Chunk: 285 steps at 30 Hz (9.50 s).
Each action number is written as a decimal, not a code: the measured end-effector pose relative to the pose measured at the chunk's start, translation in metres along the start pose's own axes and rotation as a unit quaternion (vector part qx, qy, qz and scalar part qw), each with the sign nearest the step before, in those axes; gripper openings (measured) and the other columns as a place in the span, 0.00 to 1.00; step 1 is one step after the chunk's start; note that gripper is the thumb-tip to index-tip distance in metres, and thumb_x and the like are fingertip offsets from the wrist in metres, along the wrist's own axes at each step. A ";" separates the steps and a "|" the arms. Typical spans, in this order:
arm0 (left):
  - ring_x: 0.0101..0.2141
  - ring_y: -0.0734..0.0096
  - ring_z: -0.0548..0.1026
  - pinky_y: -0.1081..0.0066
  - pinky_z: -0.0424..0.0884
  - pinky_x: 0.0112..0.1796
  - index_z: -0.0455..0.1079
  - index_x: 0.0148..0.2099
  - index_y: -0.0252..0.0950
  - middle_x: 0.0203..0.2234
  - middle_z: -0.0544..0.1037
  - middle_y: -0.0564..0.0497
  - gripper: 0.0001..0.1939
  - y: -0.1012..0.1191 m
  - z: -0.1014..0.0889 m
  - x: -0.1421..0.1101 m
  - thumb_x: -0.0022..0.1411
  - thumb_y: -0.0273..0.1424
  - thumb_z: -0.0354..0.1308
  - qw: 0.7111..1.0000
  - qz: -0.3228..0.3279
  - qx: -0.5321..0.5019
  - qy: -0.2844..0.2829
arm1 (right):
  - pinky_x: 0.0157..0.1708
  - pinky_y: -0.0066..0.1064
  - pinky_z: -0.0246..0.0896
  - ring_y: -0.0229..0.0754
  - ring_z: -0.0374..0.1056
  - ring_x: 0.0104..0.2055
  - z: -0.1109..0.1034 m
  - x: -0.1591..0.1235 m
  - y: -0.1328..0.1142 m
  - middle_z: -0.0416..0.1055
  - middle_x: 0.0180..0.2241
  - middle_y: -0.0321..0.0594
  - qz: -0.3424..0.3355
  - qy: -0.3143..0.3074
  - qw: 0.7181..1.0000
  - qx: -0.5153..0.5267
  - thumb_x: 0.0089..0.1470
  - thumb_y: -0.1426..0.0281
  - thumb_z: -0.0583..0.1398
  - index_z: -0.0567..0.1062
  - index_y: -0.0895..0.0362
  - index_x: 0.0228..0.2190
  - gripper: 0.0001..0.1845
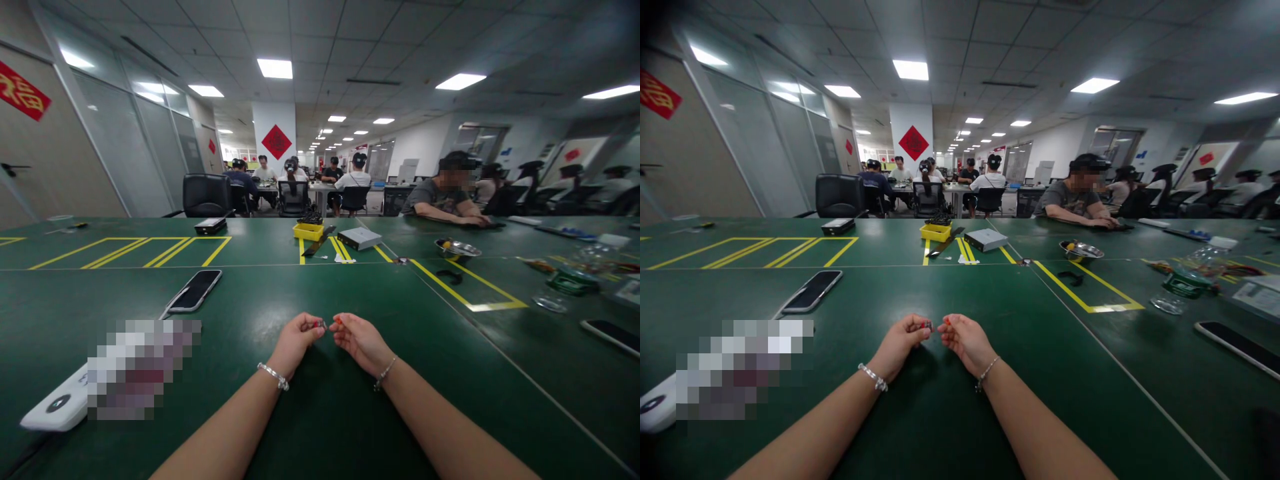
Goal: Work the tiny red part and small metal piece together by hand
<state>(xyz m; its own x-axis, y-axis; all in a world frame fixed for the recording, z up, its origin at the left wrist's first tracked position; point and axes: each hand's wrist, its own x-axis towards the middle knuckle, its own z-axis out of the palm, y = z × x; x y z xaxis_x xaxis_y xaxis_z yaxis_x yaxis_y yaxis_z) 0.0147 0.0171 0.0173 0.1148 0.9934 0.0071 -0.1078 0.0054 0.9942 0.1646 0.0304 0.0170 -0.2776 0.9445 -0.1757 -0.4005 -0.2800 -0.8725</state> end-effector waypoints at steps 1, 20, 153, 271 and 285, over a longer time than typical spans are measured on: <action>0.22 0.80 0.65 0.79 0.56 0.21 0.65 0.32 0.33 0.23 0.71 0.53 0.09 0.001 0.000 0.000 0.46 0.31 0.57 1.000 -0.004 0.008 -0.001 | 0.25 0.24 0.57 0.30 0.63 0.22 0.000 0.000 0.000 0.68 0.22 0.36 -0.003 -0.006 1.000 -0.002 0.44 0.65 0.57 0.67 0.59 0.28 0.10; 0.21 0.78 0.67 0.77 0.57 0.21 0.67 0.28 0.33 0.21 0.73 0.52 0.08 0.003 0.006 -0.002 0.46 0.33 0.56 0.998 -0.016 0.059 0.000 | 0.26 0.25 0.57 0.30 0.62 0.23 0.003 -0.002 -0.001 0.69 0.25 0.37 -0.006 0.007 1.000 0.001 0.36 0.71 0.63 0.68 0.59 0.29 0.13; 0.26 0.76 0.71 0.78 0.62 0.25 0.68 0.34 0.30 0.27 0.76 0.47 0.09 0.001 0.004 -0.003 0.47 0.28 0.56 0.999 -0.043 -0.031 0.002 | 0.28 0.29 0.57 0.35 0.63 0.25 0.010 -0.006 0.006 0.72 0.24 0.40 -0.132 0.071 0.973 -0.177 0.35 0.62 0.61 0.75 0.60 0.28 0.17; 0.31 0.72 0.71 0.73 0.65 0.33 0.66 0.33 0.33 0.29 0.74 0.50 0.07 -0.003 0.004 0.011 0.49 0.27 0.50 0.995 0.018 0.090 -0.037 | 0.37 0.33 0.54 0.41 0.59 0.36 0.025 -0.014 -0.004 0.65 0.32 0.40 -0.352 0.003 0.629 -0.693 0.45 0.71 0.54 0.67 0.56 0.35 0.11; 0.30 0.72 0.70 0.75 0.63 0.27 0.66 0.39 0.34 0.25 0.72 0.50 0.15 0.000 0.000 0.011 0.53 0.37 0.46 0.992 -0.019 0.122 0.003 | 0.42 0.51 0.47 0.60 0.47 0.52 -0.147 -0.020 -0.075 0.51 0.51 0.55 0.027 0.449 0.513 -0.731 0.48 0.63 0.45 0.60 0.58 0.49 0.25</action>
<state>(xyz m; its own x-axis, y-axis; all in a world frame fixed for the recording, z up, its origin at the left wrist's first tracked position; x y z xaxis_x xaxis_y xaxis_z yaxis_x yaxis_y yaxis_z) 0.0155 0.0285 0.0175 0.1077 0.9937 -0.0318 0.1386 0.0166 0.9902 0.3289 0.0572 0.0185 0.5234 0.8241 0.2167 0.8519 -0.5017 -0.1498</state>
